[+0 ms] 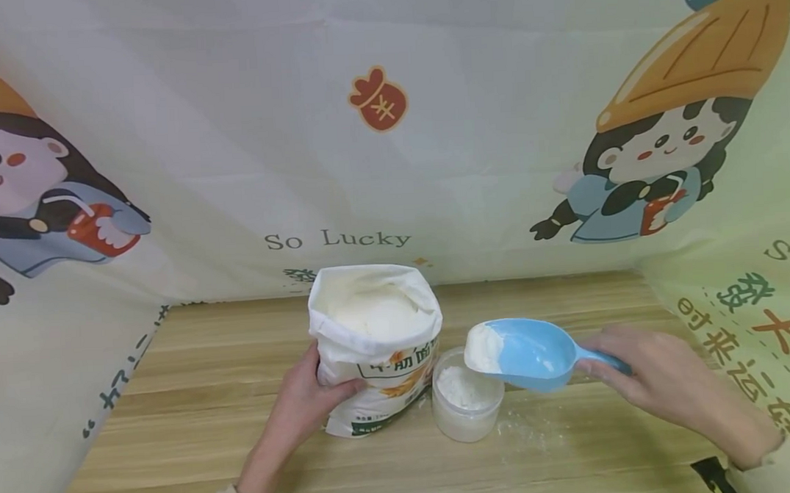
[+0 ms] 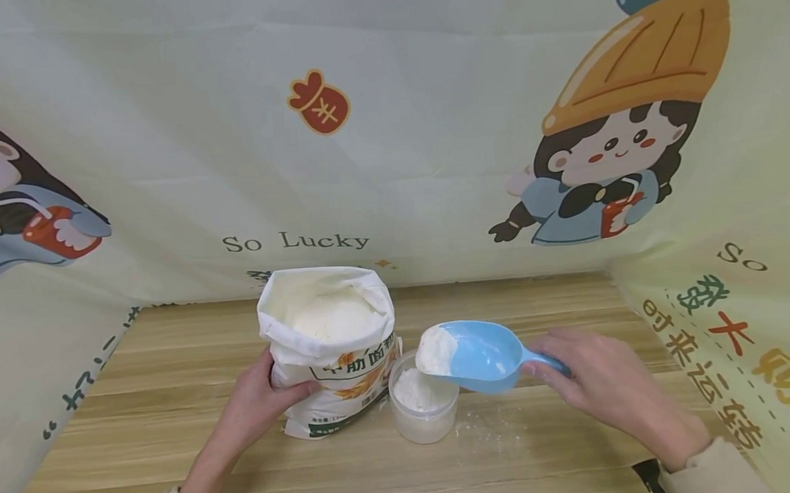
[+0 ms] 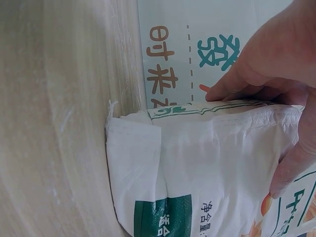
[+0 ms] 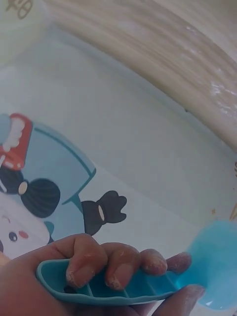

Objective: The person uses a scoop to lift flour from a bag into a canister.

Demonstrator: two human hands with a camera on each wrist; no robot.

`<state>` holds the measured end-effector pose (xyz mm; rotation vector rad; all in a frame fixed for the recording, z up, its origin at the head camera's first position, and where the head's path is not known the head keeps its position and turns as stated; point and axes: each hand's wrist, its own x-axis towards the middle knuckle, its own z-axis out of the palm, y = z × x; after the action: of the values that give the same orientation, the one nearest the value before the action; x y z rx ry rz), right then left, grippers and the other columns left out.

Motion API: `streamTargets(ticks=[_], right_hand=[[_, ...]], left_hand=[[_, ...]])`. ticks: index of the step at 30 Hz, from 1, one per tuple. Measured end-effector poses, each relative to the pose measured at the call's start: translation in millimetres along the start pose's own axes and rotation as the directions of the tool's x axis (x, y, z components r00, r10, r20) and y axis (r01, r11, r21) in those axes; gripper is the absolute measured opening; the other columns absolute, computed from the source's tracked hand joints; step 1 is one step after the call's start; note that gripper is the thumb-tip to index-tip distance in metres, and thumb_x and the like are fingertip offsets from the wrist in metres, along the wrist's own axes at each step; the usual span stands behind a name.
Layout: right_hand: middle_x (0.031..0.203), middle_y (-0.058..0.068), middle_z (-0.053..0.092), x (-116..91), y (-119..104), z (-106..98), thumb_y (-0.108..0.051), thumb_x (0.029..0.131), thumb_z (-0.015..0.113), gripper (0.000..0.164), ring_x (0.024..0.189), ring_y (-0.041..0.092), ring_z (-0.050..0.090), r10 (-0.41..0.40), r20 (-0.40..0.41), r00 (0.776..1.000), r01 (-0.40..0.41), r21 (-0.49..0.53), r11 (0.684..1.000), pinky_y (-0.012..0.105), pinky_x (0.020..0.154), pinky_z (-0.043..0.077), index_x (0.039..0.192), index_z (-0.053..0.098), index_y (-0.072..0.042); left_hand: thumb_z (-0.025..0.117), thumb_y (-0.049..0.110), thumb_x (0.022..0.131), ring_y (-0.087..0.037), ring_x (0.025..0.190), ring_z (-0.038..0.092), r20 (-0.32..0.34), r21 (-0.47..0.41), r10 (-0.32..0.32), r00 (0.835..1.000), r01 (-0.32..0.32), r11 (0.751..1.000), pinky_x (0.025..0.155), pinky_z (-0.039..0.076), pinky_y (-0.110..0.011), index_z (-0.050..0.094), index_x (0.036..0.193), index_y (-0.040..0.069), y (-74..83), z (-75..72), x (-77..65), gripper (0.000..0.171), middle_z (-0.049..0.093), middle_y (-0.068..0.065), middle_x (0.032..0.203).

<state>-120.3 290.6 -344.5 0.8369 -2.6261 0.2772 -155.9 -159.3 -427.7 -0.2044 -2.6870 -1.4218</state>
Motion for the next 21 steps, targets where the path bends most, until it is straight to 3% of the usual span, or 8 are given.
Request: streamTargets(ticks=[5,14,17,21], right_hand=[[0.087,-0.015,0.068,3.6,0.8,-5.6,-0.037,0.089,0.080,0.021,0.065,-0.005,0.050,-0.033,0.042,0.999,0.036,-0.070,0.997,0.021,0.050,0.043,0.103,0.078,-0.022],[0.077,-0.020,0.050,18.4,-5.8,-19.1,-0.036,0.091,0.078,0.013,0.060,-0.003,0.041,-0.065,0.135,0.989,0.085,-0.142,0.986,0.021,0.048,0.036,0.095,0.075,-0.024],[0.075,-0.020,0.048,22.8,-9.2,-21.0,-0.035,0.090,0.079,0.012,0.059,-0.002,0.041,-0.102,0.120,0.988,0.120,-0.147,0.982,0.021,0.047,0.034,0.092,0.074,-0.025],[0.077,-0.018,0.056,28.0,-15.2,-23.1,-0.033,0.084,0.082,0.014,0.059,0.000,0.047,-0.150,0.086,0.985,0.162,-0.166,0.973,0.022,0.046,0.038,0.092,0.075,-0.024]], left_hand=[[0.092,0.025,0.080,-0.035,0.115,0.065,0.002,0.000,-0.002,1.000,0.002,1.000,0.097,0.054,-0.056,0.053,0.140,0.005,0.2,-0.1,-0.2,0.074,0.069,-0.018,0.126],[0.091,0.025,0.080,-0.036,0.115,0.065,0.000,0.001,-0.008,1.000,0.008,1.000,0.097,0.054,-0.056,0.053,0.141,0.005,0.6,-0.4,-0.9,0.075,0.069,-0.018,0.126],[0.091,0.025,0.080,-0.036,0.116,0.065,0.001,-0.006,-0.006,1.000,0.006,1.000,0.097,0.053,-0.056,0.053,0.141,0.005,0.6,-0.4,-0.5,0.075,0.069,-0.018,0.127],[0.092,0.024,0.079,-0.035,0.116,0.065,0.000,-0.010,-0.002,1.000,0.002,1.000,0.097,0.054,-0.056,0.054,0.140,0.006,0.1,0.0,-0.1,0.074,0.069,-0.017,0.127]])
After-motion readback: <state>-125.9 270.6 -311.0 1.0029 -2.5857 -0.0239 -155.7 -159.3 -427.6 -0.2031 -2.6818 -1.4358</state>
